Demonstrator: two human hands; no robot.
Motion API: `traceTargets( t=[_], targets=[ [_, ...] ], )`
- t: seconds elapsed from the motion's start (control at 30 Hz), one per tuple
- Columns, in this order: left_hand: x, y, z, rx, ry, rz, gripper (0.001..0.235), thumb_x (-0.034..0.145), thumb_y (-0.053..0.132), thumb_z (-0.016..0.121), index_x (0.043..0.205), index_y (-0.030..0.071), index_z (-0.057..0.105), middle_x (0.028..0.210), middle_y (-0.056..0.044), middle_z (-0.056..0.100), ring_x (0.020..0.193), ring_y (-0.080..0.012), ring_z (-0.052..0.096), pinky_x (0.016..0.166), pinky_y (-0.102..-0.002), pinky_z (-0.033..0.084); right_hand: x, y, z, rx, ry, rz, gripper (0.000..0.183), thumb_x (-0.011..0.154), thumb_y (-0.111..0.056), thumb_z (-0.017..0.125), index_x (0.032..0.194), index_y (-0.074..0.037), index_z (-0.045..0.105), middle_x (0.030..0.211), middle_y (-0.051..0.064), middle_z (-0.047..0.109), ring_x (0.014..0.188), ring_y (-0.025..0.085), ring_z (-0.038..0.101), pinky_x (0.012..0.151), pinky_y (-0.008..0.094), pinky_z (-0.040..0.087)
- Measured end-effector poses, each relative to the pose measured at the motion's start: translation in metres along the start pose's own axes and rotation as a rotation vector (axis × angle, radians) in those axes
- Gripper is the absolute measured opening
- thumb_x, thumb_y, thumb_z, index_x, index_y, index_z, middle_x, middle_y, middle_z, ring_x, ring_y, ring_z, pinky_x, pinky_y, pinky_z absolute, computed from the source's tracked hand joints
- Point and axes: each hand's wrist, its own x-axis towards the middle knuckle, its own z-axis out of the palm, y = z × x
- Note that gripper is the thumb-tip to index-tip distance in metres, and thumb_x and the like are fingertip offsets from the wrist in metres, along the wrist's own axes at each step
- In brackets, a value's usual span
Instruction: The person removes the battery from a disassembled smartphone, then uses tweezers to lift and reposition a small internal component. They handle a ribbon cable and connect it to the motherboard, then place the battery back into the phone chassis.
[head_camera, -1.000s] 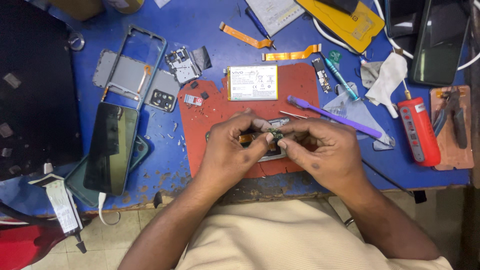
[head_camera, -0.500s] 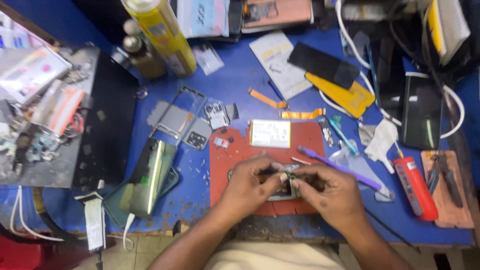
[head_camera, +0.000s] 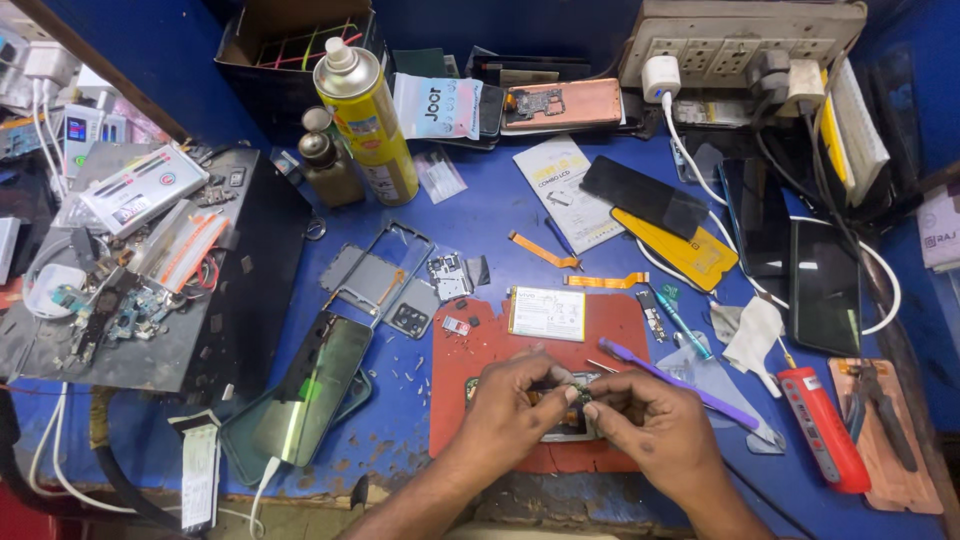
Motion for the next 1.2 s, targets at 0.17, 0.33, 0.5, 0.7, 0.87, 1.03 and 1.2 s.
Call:
traceTargets(
  t=[0.17, 0.33, 0.5, 0.7, 0.87, 1.03, 1.2],
  targets=[
    [-0.003, 0.006, -0.001, -0.057, -0.028, -0.021, 0.011, 0.089, 0.011, 0.073, 0.092, 0.000, 0.070, 0.085, -0.010, 0.071, 0.079, -0.0198, 0.069, 0.069, -0.033, 0.054, -0.002, -0.006, 0.002, 0.027, -0.013, -0.014, 0.025, 0.085, 0.005, 0.073, 0.110, 0.005, 0.074, 0.096, 0.011, 0.080, 0.081, 0.012, 0.075, 0.071, 0.026, 0.062],
    [0.001, 0.016, -0.005, 0.098, -0.015, 0.090, 0.013, 0.085, 0.010, 0.076, 0.090, 0.000, 0.069, 0.084, -0.012, 0.068, 0.085, -0.0261, 0.066, 0.075, -0.037, 0.052, -0.002, -0.012, 0.004, -0.010, 0.018, 0.007, 0.025, 0.084, 0.004, 0.074, 0.109, 0.004, 0.074, 0.094, 0.010, 0.080, 0.081, 0.011, 0.075, 0.071, 0.026, 0.063],
    [-0.007, 0.003, 0.001, 0.027, -0.044, 0.012, 0.014, 0.085, 0.009, 0.075, 0.089, 0.000, 0.065, 0.082, -0.010, 0.066, 0.081, -0.0245, 0.063, 0.075, -0.041, 0.051, -0.010, -0.008, 0.005, -0.033, 0.034, -0.042, 0.024, 0.086, 0.004, 0.073, 0.110, 0.004, 0.073, 0.097, 0.008, 0.079, 0.085, 0.009, 0.074, 0.074, 0.023, 0.060],
    [-0.014, 0.001, 0.002, 0.028, -0.038, 0.080, 0.007, 0.086, 0.004, 0.073, 0.087, 0.000, 0.068, 0.068, -0.010, 0.065, 0.062, -0.0212, 0.062, 0.125, -0.051, 0.042, -0.020, -0.014, 0.006, -0.147, 0.009, 0.010, 0.022, 0.086, 0.002, 0.077, 0.108, 0.004, 0.076, 0.092, 0.009, 0.079, 0.077, 0.010, 0.071, 0.066, 0.023, 0.059],
    [-0.015, 0.017, -0.008, 0.106, -0.036, 0.192, 0.018, 0.088, 0.007, 0.071, 0.104, -0.001, 0.068, 0.103, -0.014, 0.071, 0.101, -0.0309, 0.067, 0.117, -0.053, 0.040, -0.020, -0.020, 0.003, -0.067, -0.013, -0.070, 0.030, 0.088, 0.004, 0.074, 0.118, 0.004, 0.071, 0.094, 0.007, 0.075, 0.081, 0.007, 0.069, 0.068, 0.020, 0.057],
    [-0.021, 0.010, -0.037, 0.249, 0.116, 0.237, 0.021, 0.092, 0.008, 0.070, 0.112, 0.001, 0.069, 0.111, -0.014, 0.072, 0.108, -0.0325, 0.068, 0.118, -0.050, 0.041, -0.012, -0.029, -0.012, -0.170, 0.039, -0.039, 0.038, 0.087, 0.002, 0.074, 0.125, 0.001, 0.069, 0.091, 0.005, 0.074, 0.075, 0.006, 0.068, 0.066, 0.020, 0.057],
    [-0.015, 0.003, -0.059, 0.440, 0.143, 0.264, 0.024, 0.093, 0.007, 0.071, 0.116, 0.001, 0.066, 0.114, -0.016, 0.068, 0.111, -0.0350, 0.064, 0.111, -0.049, 0.046, -0.010, -0.051, -0.014, -0.645, 0.139, -0.049, 0.039, 0.084, -0.006, 0.080, 0.122, -0.004, 0.074, 0.084, 0.005, 0.077, 0.068, 0.008, 0.069, 0.061, 0.023, 0.056]
  ],
)
